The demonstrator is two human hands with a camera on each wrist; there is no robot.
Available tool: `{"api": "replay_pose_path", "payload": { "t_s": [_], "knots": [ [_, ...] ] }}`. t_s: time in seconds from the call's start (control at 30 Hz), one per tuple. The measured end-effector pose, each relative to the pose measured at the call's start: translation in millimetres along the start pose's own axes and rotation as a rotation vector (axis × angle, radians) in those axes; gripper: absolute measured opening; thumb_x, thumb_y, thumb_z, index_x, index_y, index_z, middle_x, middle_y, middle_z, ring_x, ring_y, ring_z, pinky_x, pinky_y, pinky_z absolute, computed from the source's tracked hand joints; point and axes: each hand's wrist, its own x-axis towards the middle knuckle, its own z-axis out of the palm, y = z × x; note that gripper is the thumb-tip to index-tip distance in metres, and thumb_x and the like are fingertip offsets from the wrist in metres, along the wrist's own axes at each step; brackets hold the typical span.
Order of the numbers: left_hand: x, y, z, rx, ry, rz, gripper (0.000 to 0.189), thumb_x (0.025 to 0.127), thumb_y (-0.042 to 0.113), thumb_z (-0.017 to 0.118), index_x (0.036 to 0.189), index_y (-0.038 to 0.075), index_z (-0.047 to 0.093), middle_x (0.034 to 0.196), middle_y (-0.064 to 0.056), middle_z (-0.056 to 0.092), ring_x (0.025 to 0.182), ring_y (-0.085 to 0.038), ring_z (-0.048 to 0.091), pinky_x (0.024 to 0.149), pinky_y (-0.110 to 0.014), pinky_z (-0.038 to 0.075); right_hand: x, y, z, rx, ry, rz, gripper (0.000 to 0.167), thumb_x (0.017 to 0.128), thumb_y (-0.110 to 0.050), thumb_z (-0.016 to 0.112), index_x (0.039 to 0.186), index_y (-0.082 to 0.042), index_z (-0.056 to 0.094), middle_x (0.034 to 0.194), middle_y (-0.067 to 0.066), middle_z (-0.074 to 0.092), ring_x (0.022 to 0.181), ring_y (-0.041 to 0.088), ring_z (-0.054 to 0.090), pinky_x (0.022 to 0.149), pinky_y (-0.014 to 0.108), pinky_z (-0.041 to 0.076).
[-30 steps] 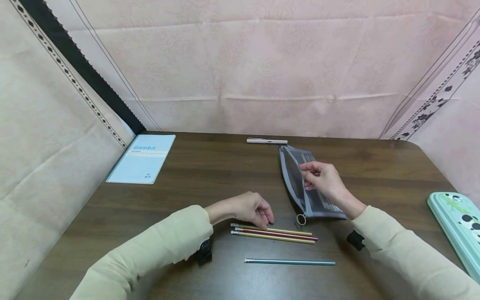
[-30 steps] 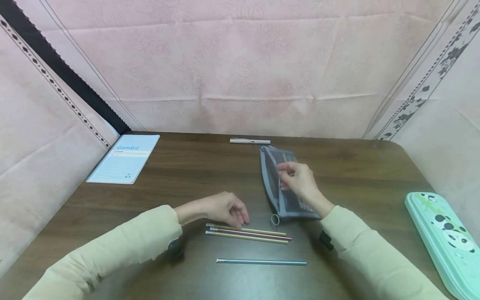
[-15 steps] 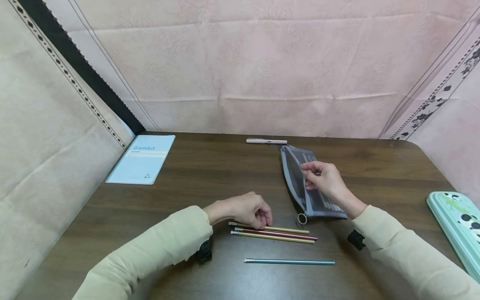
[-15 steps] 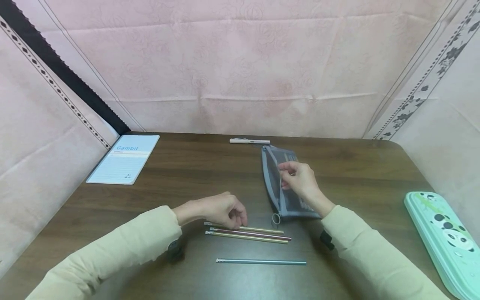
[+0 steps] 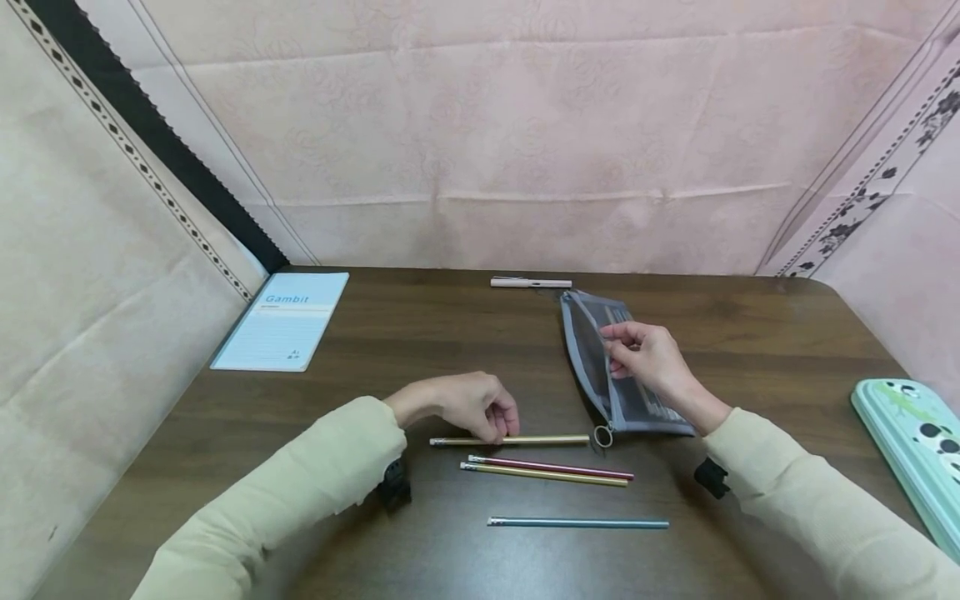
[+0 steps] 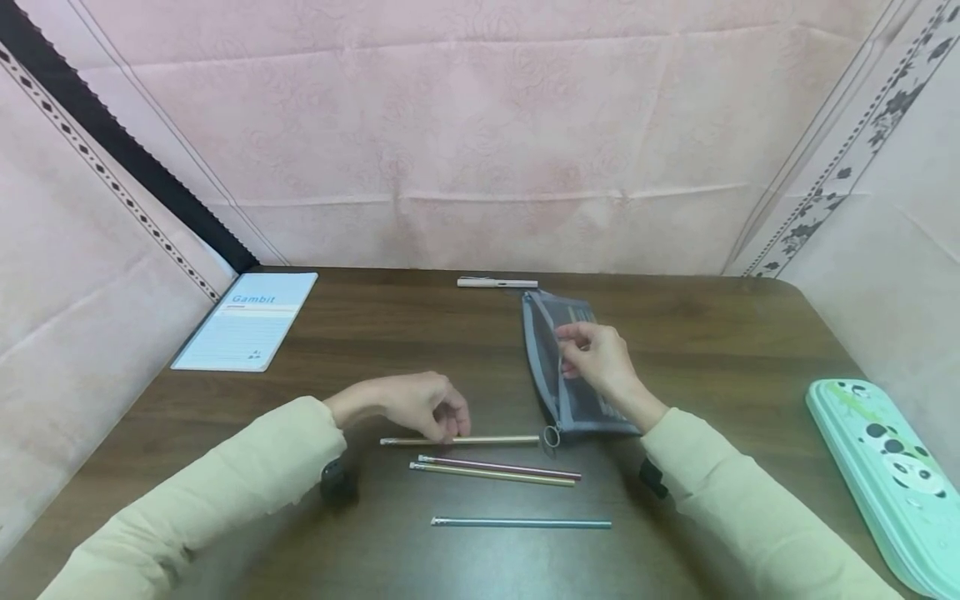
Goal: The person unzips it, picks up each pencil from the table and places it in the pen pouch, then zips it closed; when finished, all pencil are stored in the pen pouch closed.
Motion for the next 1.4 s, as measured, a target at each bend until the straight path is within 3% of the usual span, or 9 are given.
{"api": "replay_pose_path", "payload": {
  "t_s": [0.13, 0.23, 0.33, 0.5, 0.67, 0.83, 1.07, 1.2, 1.4],
  "knots": [
    [-4.5, -2.7, -15.0, -0.202, -0.001, -0.073, 0.017, 0.082, -0.004, 0.061, 0.098, 0.003, 0.064, 0.084, -0.006, 0.063, 0.073, -0.010, 0.058, 0.063, -0.022, 0.053, 0.2, -2, 0, 0.004, -0.002, -0.009, 0.029, 0.091, 0.002, 0.055, 0.118, 0.012, 0.056, 0.081, 0.016, 0.060, 0.057, 0.006, 0.059, 0.056, 0.022, 0.056],
    [2.4, -4.2, -19.9, -0.368, 0.051, -0.134, 0.019, 0.085, -0.003, 0.058, 0.103, 0.000, 0.061, 0.088, -0.006, 0.066, 0.077, -0.011, 0.062, 0.066, -0.024, 0.055, -0.1, -3, 1, 0.004, -0.004, -0.011, 0.029, 0.091, 0.001, 0.055, 0.118, 0.012, 0.056, 0.081, 0.015, 0.060, 0.057, 0.006, 0.059, 0.056, 0.022, 0.056],
    [17.4, -3.7, -18.4, -0.555, 0.137, -0.174, 0.023, 0.088, -0.001, 0.058, 0.110, -0.002, 0.059, 0.095, -0.010, 0.069, 0.082, -0.013, 0.065, 0.068, -0.024, 0.056, -0.4, -3, 2, 0.001, -0.010, -0.010, 0.029, 0.092, 0.001, 0.055, 0.118, 0.012, 0.056, 0.083, 0.017, 0.060, 0.058, 0.006, 0.059, 0.056, 0.022, 0.056],
    [48.1, 3.8, -11.9, -0.838, 0.268, -0.175, 0.033, 0.092, 0.002, 0.057, 0.124, -0.005, 0.053, 0.115, -0.022, 0.063, 0.092, -0.019, 0.066, 0.080, -0.029, 0.056, -0.1, -4, 3, -0.003, -0.019, -0.021, 0.028, 0.092, 0.001, 0.054, 0.118, 0.012, 0.056, 0.089, 0.021, 0.061, 0.059, 0.006, 0.059, 0.058, 0.022, 0.056],
    [72.0, 16.5, -5.9, -1.011, 0.382, -0.207, 0.036, 0.093, 0.001, 0.054, 0.129, -0.004, 0.050, 0.122, -0.024, 0.059, 0.106, -0.027, 0.063, 0.092, -0.033, 0.051, 0.5, -5, 5, -0.017, -0.018, -0.008, 0.028, 0.092, 0.000, 0.054, 0.118, 0.010, 0.056, 0.093, 0.025, 0.060, 0.060, 0.007, 0.060, 0.059, 0.023, 0.057],
    [88.7, 28.6, -1.0, -1.075, 0.500, -0.222, 0.040, 0.092, 0.000, 0.056, 0.131, -0.006, 0.048, 0.122, -0.023, 0.058, 0.111, -0.029, 0.059, 0.094, -0.033, 0.049, 0.6, -5, 7, -0.018, -0.024, 0.004, 0.028, 0.093, -0.001, 0.054, 0.119, 0.009, 0.056, 0.097, 0.026, 0.061, 0.061, 0.009, 0.060, 0.059, 0.023, 0.057],
    [104.2, 38.2, 7.3, -1.069, 0.659, -0.251, 0.037, 0.088, -0.001, 0.061, 0.124, -0.005, 0.052, 0.105, -0.018, 0.064, 0.094, -0.025, 0.066, 0.080, -0.027, 0.056, 0.6, -4, 8, -0.010, -0.035, 0.007, 0.028, 0.092, 0.000, 0.054, 0.118, 0.009, 0.056, 0.097, 0.025, 0.061, 0.061, 0.008, 0.060, 0.059, 0.023, 0.057],
    [107.0, 43.9, 9.5, -1.056, 0.690, -0.243, 0.037, 0.089, -0.002, 0.060, 0.124, -0.005, 0.052, 0.106, -0.017, 0.065, 0.093, -0.023, 0.066, 0.078, -0.026, 0.056, 1.3, -5, 8, -0.004, -0.043, 0.009, 0.028, 0.092, 0.000, 0.053, 0.119, 0.009, 0.056, 0.099, 0.025, 0.062, 0.063, 0.008, 0.061, 0.060, 0.023, 0.057],
    [101.2, 46.0, 10.0, -1.038, 0.686, -0.199, 0.042, 0.090, -0.003, 0.058, 0.130, -0.006, 0.048, 0.122, -0.020, 0.059, 0.105, -0.028, 0.063, 0.083, -0.028, 0.055, 1.7, -6, 8, -0.012, -0.044, -0.001, 0.028, 0.093, 0.000, 0.054, 0.119, 0.009, 0.056, 0.099, 0.026, 0.062, 0.062, 0.009, 0.061, 0.060, 0.023, 0.057]
  ]
}}
